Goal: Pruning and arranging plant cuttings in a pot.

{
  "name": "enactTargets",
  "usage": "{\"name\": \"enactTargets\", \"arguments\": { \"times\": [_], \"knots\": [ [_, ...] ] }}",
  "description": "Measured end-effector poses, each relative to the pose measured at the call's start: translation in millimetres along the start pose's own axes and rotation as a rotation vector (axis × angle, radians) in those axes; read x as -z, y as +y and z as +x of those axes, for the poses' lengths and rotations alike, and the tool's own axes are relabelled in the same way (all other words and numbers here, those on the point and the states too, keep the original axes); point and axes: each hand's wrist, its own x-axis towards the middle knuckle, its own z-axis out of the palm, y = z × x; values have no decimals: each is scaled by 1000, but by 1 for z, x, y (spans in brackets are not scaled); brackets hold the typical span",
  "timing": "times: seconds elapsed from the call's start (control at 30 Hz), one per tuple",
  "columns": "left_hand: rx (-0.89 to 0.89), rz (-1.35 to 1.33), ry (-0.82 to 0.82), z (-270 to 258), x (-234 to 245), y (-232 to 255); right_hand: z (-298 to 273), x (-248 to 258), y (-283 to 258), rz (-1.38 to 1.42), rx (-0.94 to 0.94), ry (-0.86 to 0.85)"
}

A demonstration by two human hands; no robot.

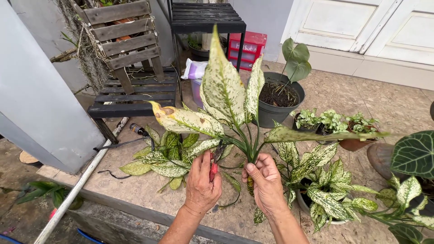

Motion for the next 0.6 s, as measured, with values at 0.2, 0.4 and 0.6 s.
{"name": "enactTargets", "arguments": {
  "times": [0.2,0.4,0.6],
  "knots": [
    [3,18,6,-2,0,3,0,0,1,5,-22,20],
    [27,5,6,-2,-4,0,0,0,2,-40,-15,30],
    [-22,13,42,0,-6,0,-1,-2,-4,-12,-50,76]
  ]
}}
